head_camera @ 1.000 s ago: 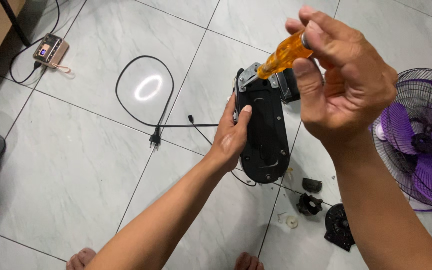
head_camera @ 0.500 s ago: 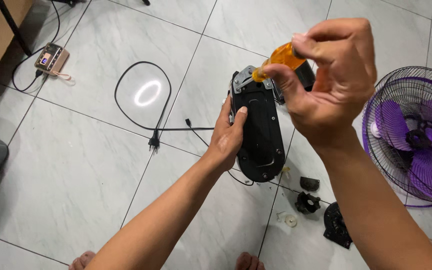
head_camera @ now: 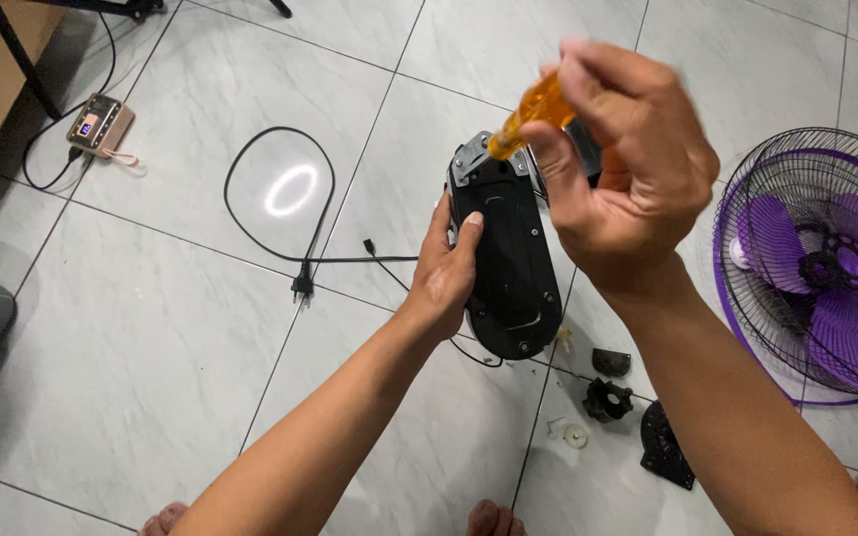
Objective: The person reassembles an electric fan by attaching a black plastic base cover to the motor housing. They insert several screws by hand and then use a screwdriver to tighten them, securing the cover in place.
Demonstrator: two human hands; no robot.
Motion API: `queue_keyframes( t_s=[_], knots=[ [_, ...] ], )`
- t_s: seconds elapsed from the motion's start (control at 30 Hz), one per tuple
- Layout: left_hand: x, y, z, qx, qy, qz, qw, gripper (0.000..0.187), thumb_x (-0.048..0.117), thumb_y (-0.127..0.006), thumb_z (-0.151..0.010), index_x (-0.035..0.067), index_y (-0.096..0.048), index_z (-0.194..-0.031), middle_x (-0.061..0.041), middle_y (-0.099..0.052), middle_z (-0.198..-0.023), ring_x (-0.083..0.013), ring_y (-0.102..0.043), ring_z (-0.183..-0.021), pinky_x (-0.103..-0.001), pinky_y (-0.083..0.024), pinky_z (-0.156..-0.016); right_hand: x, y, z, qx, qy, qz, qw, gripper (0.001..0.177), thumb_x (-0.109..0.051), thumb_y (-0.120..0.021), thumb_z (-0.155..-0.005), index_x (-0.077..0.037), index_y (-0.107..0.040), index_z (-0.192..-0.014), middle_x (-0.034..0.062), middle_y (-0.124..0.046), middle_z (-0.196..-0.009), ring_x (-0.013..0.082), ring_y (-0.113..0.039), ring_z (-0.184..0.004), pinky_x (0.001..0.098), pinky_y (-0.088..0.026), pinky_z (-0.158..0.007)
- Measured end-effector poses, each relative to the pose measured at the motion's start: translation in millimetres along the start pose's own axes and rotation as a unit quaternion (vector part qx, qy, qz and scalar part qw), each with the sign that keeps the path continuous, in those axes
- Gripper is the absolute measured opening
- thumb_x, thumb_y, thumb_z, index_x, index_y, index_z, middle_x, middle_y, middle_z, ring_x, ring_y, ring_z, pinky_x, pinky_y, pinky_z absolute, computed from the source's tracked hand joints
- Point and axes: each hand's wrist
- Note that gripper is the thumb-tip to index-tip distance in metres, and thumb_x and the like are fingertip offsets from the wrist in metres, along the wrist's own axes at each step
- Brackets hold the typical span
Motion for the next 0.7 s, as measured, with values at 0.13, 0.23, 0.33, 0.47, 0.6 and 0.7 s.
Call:
queue_keyframes(
  t_s=[0.13, 0.23, 0.33, 0.47, 0.6, 0.7],
  knots=[
    [-0.5, 2.1, 0.9, -0.022, -0.029, 0.017, 0.999, 0.058, 0.023, -0.048, -0.105, 0.012, -0.030, -0.159, -0.013, -0.058, -0.137, -0.0195, -0.060, -0.119, -0.033, -0.053, -0.101, -1.8, 0.1, -5.0, 0.015, 0.023, 0.046, 0.999, 0.031, -0.017, -0.081, -0.097, 0.002, -0.068, -0.118, 0.0149, -0.056, -0.121, 0.0225, -0.062, -0.105, 0.0265, -0.062, -0.083],
    [-0.7, 1.6, -0.1, -0.015, -0.027, 0.005, 0.999, 0.058, 0.023, -0.048, -0.104, 0.012, -0.029, -0.159, -0.012, -0.058, -0.139, -0.0184, -0.060, -0.120, -0.031, -0.052, -0.101, -1.7, -1.0, -6.7, 0.018, -0.048, -0.034, 0.998, 0.021, -0.012, -0.072, -0.107, 0.001, -0.067, -0.123, 0.0160, -0.063, -0.128, 0.0216, -0.069, -0.114, 0.0285, -0.065, -0.097],
    [-0.8, 2.4, 1.3, -0.014, -0.013, 0.006, 1.000, 0.058, 0.022, -0.047, -0.104, 0.013, -0.029, -0.159, -0.012, -0.058, -0.137, -0.0183, -0.060, -0.118, -0.032, -0.053, -0.099, 1.6, -1.6, -6.7, 0.035, 0.002, -0.001, 0.999, 0.022, -0.012, -0.081, -0.097, -0.001, -0.070, -0.112, 0.0147, -0.065, -0.112, 0.0199, -0.070, -0.099, 0.0231, -0.067, -0.079],
    [0.2, 1.5, 1.5, -0.019, -0.019, 0.031, 0.999, 0.058, 0.020, -0.047, -0.104, 0.012, -0.029, -0.159, -0.014, -0.059, -0.136, -0.0203, -0.061, -0.116, -0.033, -0.054, -0.098, 3.8, 1.6, -3.0, 0.025, -0.014, -0.010, 1.000, 0.026, -0.015, -0.077, -0.103, -0.001, -0.071, -0.124, 0.0127, -0.065, -0.121, 0.0186, -0.069, -0.098, 0.0236, -0.063, -0.086],
    [1.4, 1.6, 0.3, -0.006, 0.003, 0.024, 1.000, 0.059, 0.020, -0.047, -0.103, 0.015, -0.027, -0.158, -0.013, -0.059, -0.134, -0.0192, -0.063, -0.115, -0.033, -0.057, -0.097, 3.5, 4.5, -4.6, 0.023, 0.007, 0.013, 1.000, 0.021, -0.017, -0.082, -0.102, -0.004, -0.073, -0.116, 0.0115, -0.067, -0.115, 0.0201, -0.069, -0.097, 0.0242, -0.063, -0.084],
    [1.6, 2.2, 1.4, -0.020, -0.019, 0.026, 0.999, 0.059, 0.020, -0.047, -0.105, 0.013, -0.027, -0.160, -0.013, -0.059, -0.137, -0.0191, -0.063, -0.118, -0.033, -0.056, -0.099, 2.8, 3.7, -9.6, 0.012, 0.002, -0.028, 1.000, 0.022, -0.019, -0.078, -0.107, -0.004, -0.073, -0.121, 0.0104, -0.066, -0.120, 0.0196, -0.068, -0.104, 0.0235, -0.063, -0.090]
  ],
)
Point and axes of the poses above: each hand's wrist, its own z-axis away from the middle knuckle, its own y-axis out of the back of the hand, x = y × z
